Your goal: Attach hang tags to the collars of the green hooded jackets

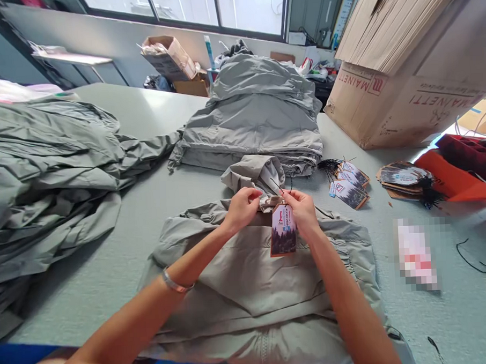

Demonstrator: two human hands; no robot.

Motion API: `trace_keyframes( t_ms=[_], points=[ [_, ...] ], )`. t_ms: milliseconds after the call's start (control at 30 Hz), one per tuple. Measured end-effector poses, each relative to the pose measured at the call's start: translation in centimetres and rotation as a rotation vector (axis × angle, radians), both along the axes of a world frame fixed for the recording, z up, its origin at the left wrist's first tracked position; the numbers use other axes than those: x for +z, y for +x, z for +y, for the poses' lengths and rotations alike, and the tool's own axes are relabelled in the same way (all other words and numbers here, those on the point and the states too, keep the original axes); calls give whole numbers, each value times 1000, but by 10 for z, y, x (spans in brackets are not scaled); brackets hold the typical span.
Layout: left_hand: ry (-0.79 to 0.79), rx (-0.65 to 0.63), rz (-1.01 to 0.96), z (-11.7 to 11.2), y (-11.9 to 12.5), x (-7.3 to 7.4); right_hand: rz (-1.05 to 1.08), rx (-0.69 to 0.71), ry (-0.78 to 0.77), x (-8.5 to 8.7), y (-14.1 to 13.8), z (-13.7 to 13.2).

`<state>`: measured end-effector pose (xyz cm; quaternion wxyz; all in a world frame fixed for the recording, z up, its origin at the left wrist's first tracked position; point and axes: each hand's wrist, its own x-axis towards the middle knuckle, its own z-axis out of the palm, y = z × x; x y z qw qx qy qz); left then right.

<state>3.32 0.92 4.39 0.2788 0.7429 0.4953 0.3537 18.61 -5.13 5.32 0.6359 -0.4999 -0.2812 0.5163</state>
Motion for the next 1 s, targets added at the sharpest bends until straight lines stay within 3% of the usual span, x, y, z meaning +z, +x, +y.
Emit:
trace_keyframes(
  t_ms=[200, 300, 533, 733, 1000],
  points=[
    [-58, -41, -146, 7, 8, -41, 14, 53, -65, -34, -6, -7],
    [-60, -80, -185, 4, 4, -50, -20, 36, -140, -51, -7, -12],
    [56, -194, -146, -1, 7, -47, -46, -16, -138, -49, -11, -12],
    [-33, -116, -225, -2, 8, -46, -7, -6, -132, -47, -13, -17],
    [-104, -66, -283, -3, 9, -46, -41, -165, -131, -50, -24, -18]
  ],
)
